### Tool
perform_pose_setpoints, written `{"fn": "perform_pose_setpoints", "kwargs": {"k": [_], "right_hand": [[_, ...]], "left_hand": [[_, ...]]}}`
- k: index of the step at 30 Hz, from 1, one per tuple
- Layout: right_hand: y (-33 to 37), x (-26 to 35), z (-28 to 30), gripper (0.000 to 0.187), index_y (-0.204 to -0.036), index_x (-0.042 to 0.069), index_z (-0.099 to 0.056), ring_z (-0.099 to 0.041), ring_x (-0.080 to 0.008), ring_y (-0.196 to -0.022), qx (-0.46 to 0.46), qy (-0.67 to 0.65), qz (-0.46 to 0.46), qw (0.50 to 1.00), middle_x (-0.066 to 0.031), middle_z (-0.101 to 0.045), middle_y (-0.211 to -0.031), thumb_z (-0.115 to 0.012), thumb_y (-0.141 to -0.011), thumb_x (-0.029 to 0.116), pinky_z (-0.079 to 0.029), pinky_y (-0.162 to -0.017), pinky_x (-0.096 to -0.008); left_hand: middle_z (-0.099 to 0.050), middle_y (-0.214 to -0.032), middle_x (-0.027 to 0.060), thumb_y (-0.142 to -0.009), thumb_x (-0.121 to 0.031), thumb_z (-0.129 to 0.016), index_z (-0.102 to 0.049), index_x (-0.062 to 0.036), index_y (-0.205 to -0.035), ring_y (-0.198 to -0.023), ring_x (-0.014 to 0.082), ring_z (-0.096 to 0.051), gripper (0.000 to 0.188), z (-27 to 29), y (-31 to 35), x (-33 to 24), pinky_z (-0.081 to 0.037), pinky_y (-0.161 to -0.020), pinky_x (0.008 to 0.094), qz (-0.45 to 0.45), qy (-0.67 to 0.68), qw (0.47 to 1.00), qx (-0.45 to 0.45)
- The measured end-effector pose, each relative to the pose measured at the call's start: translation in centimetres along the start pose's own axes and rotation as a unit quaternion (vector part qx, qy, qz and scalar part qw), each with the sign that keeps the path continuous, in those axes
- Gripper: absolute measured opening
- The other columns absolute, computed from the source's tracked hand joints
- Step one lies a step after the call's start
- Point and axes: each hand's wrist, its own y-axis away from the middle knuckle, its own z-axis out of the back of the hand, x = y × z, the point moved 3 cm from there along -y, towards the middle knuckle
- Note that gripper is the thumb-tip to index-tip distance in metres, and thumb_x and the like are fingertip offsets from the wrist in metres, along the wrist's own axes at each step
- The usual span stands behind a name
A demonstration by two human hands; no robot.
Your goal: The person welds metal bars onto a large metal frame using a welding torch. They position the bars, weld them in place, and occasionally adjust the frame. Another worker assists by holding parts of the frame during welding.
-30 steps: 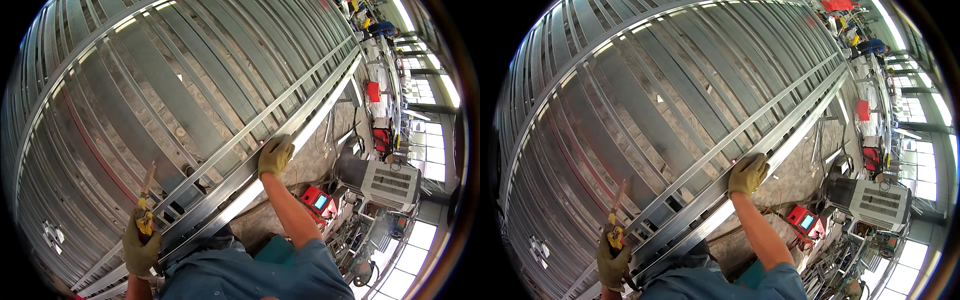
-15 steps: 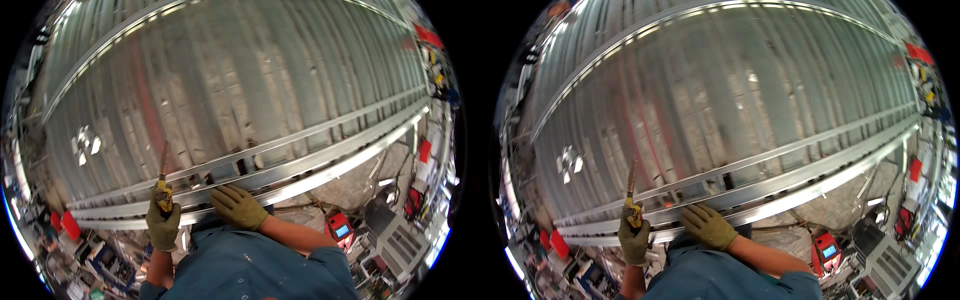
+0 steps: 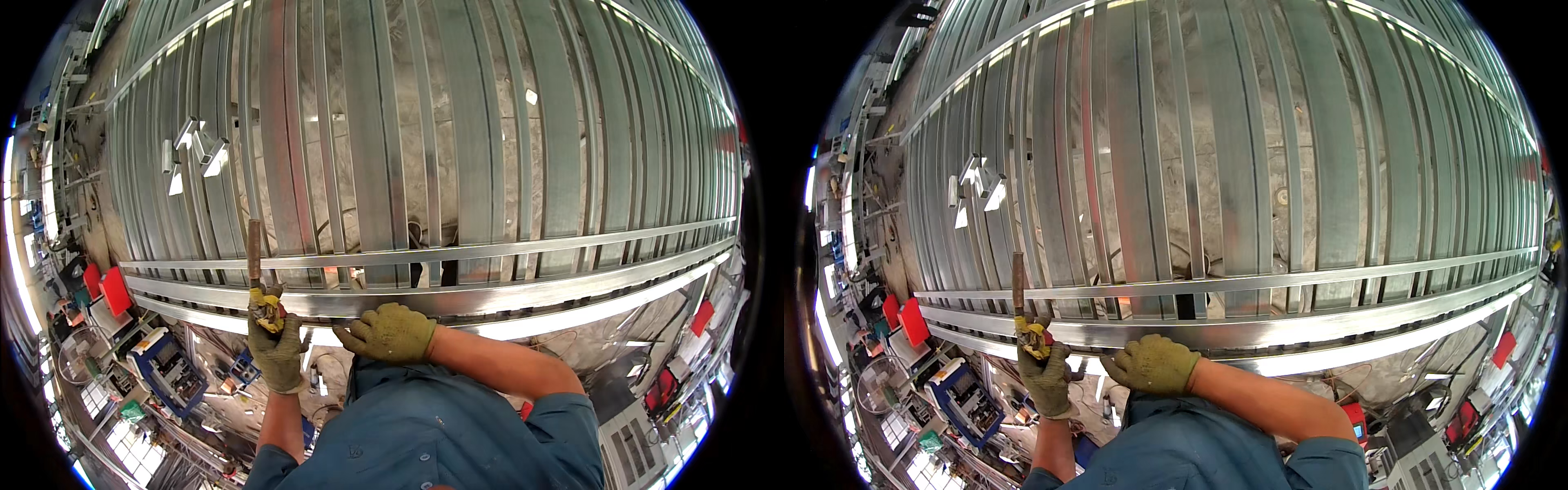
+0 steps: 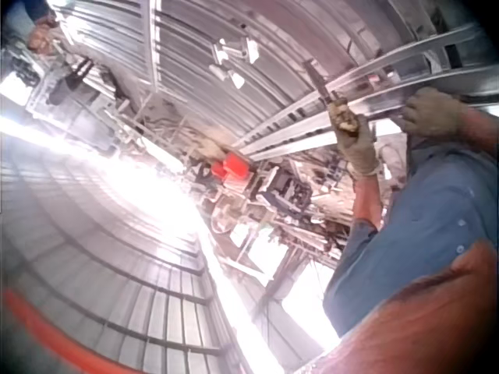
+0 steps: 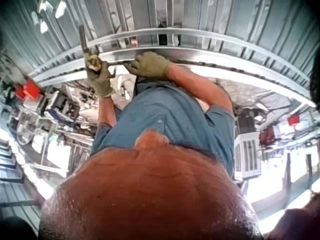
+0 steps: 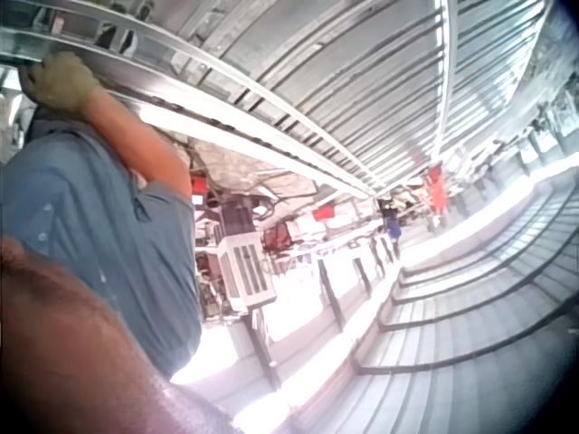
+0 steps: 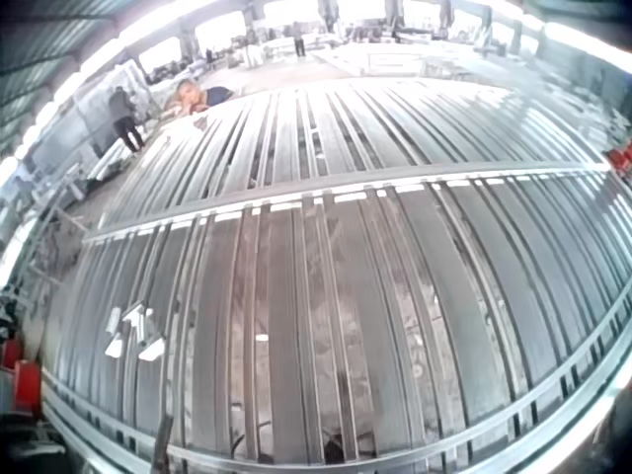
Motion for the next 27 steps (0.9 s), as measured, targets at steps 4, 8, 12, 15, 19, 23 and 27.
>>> {"fn": "perform_pose_setpoints", "kwargs": {"k": [4,8,12,15,19,23,27], "right_hand": [[-1.3,-0.7,-1.4,0.053,-0.148,0.004,-0.062,-0.071,-0.0213,-0.080,-0.007,-0.003,0.023,1.000,-0.0048,-0.072,-0.097,-0.060,-0.097,0.022,-0.056,-0.058,-0.0398],[-1.6,-1.2,-1.2,0.052,-0.145,0.004,-0.064,-0.071,-0.0204,-0.077,-0.012,-0.024,0.008,1.000,-0.0043,-0.070,-0.090,-0.062,-0.097,0.023,-0.056,-0.057,-0.0379],[-1.8,-1.7,-0.8,0.050,-0.142,0.004,-0.066,-0.070,-0.0193,-0.073,-0.025,-0.035,0.007,0.999,-0.0032,-0.067,-0.086,-0.062,-0.096,0.023,-0.055,-0.054,-0.0373],[-1.8,-1.7,-1.1,0.048,-0.141,0.006,-0.067,-0.068,-0.0189,-0.070,-0.034,-0.040,0.009,0.999,-0.0028,-0.066,-0.085,-0.062,-0.096,0.023,-0.055,-0.053,-0.0378],[-2.1,-1.7,-0.6,0.042,-0.135,0.005,-0.068,-0.072,-0.0219,-0.085,0.008,-0.081,0.000,0.997,-0.0049,-0.071,-0.094,-0.061,-0.097,0.021,-0.059,-0.063,-0.0382],[-1.2,-1.1,1.0,0.049,-0.142,0.008,-0.067,-0.068,-0.0206,-0.082,-0.027,-0.063,-0.046,0.997,-0.0024,-0.069,-0.094,-0.062,-0.096,0.022,-0.055,-0.061,-0.0351],[1.3,-0.5,1.5,0.051,-0.145,0.009,-0.066,-0.067,-0.0182,-0.079,-0.045,-0.003,-0.125,0.991,0.0000,-0.069,-0.092,-0.064,-0.096,0.025,-0.051,-0.058,-0.0333]], "left_hand": [[-0.067,-0.147,0.0181,-0.097,0.008,-0.069,-0.045,-0.0022,-0.162,-0.074,0.0057,-0.065,0.070,1.6,-1.1,1.8,-0.046,-0.045,0.0168,0.034,-0.008,0.999,-0.012],[-0.067,-0.146,0.0181,-0.098,0.003,-0.073,-0.046,-0.0022,-0.161,-0.074,0.0057,-0.066,0.069,1.8,-1.6,1.9,-0.045,-0.042,0.0161,0.096,-0.011,0.995,-0.030],[-0.068,-0.143,0.0172,-0.098,0.002,-0.072,-0.047,-0.0024,-0.160,-0.072,0.0050,-0.065,0.067,1.8,-2.3,2.2,-0.044,-0.042,0.0166,0.124,0.005,0.992,-0.011],[-0.073,-0.129,0.0123,-0.096,0.004,-0.073,-0.052,-0.0011,-0.156,-0.068,0.0049,-0.060,0.064,1.0,-2.9,1.8,-0.046,-0.050,0.0191,0.108,0.034,0.994,-0.004],[-0.073,-0.129,0.0124,-0.094,0.007,-0.073,-0.056,0.0012,-0.152,-0.065,0.0049,-0.058,0.060,1.4,-3.7,2.5,-0.046,-0.050,0.0209,0.114,0.028,0.993,0.016],[-0.071,-0.138,0.0165,-0.093,0.001,-0.078,-0.048,-0.0031,-0.159,-0.073,0.0089,-0.067,0.073,2.6,-4.1,1.5,-0.043,-0.046,0.0198,0.173,0.065,0.983,-0.008],[-0.067,-0.142,0.0185,-0.091,0.002,-0.079,-0.042,-0.0062,-0.163,-0.071,0.0106,-0.068,0.080,6.0,-3.6,3.1,-0.046,-0.046,0.0204,0.132,0.088,0.986,-0.058]]}}
